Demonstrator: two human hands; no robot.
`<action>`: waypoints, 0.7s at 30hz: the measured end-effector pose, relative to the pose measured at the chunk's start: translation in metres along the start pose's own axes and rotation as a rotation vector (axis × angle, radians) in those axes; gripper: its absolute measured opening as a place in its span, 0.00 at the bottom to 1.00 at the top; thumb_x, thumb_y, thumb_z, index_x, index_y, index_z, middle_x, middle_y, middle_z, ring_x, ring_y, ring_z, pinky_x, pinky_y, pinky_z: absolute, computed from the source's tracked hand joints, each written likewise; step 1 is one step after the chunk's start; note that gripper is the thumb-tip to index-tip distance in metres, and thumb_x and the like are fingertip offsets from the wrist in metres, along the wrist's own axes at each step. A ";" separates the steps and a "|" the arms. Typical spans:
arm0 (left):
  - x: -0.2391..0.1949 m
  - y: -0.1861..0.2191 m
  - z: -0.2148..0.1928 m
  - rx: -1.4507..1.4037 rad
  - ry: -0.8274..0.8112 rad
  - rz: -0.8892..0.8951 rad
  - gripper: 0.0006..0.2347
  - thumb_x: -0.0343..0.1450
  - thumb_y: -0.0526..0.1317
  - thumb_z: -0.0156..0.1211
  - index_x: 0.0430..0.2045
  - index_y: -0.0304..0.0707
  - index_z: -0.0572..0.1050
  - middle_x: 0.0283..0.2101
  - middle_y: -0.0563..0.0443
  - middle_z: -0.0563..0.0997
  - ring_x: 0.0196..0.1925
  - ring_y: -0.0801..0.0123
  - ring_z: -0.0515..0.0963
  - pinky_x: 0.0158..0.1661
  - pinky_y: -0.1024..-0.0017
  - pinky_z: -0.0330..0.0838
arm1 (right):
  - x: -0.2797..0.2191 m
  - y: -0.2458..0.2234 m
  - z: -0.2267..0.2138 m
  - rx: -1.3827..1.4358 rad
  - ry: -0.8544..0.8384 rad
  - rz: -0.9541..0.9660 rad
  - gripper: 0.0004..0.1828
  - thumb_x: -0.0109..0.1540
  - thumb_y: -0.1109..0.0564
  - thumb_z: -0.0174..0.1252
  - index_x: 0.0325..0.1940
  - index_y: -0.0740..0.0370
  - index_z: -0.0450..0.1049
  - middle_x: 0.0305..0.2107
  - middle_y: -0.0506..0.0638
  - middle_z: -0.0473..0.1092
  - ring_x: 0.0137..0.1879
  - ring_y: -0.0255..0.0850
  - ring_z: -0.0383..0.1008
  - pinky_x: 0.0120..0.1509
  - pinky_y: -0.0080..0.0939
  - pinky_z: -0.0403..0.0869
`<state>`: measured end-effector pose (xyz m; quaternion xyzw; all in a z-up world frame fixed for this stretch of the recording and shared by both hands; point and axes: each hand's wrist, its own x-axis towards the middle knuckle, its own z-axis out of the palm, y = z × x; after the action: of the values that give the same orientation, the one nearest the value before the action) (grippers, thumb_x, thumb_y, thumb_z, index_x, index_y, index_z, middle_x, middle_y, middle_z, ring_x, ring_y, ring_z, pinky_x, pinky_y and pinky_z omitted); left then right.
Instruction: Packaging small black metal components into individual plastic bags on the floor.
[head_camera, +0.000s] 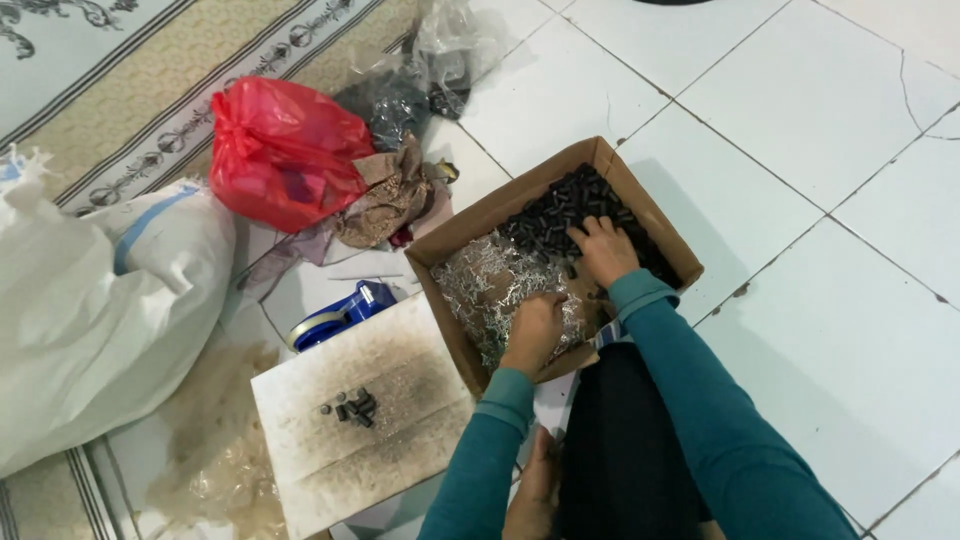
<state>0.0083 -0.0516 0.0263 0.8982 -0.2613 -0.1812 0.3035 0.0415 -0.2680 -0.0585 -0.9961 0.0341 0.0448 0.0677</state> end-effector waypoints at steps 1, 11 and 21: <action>0.006 -0.008 0.010 -0.003 -0.013 -0.005 0.11 0.73 0.34 0.53 0.44 0.40 0.82 0.39 0.39 0.83 0.42 0.47 0.86 0.39 0.59 0.82 | -0.001 -0.005 -0.004 0.004 -0.012 0.006 0.27 0.64 0.53 0.62 0.68 0.47 0.70 0.54 0.52 0.66 0.62 0.49 0.64 0.56 0.50 0.73; 0.069 -0.025 0.054 0.066 0.023 0.014 0.13 0.69 0.31 0.53 0.47 0.31 0.78 0.44 0.31 0.79 0.41 0.39 0.84 0.37 0.49 0.82 | -0.010 -0.012 -0.022 0.178 0.228 0.131 0.18 0.62 0.61 0.63 0.57 0.55 0.76 0.43 0.54 0.71 0.52 0.51 0.75 0.50 0.50 0.75; 0.100 -0.063 0.118 0.566 0.399 0.420 0.04 0.66 0.39 0.58 0.31 0.45 0.77 0.33 0.51 0.75 0.35 0.61 0.79 0.31 0.66 0.72 | -0.016 -0.013 -0.060 0.578 0.420 0.331 0.09 0.69 0.54 0.62 0.52 0.55 0.80 0.42 0.56 0.72 0.54 0.56 0.74 0.53 0.53 0.76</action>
<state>0.0541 -0.1195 -0.1192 0.8910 -0.4145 0.1418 0.1195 0.0320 -0.2623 0.0040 -0.9045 0.2187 -0.1612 0.3289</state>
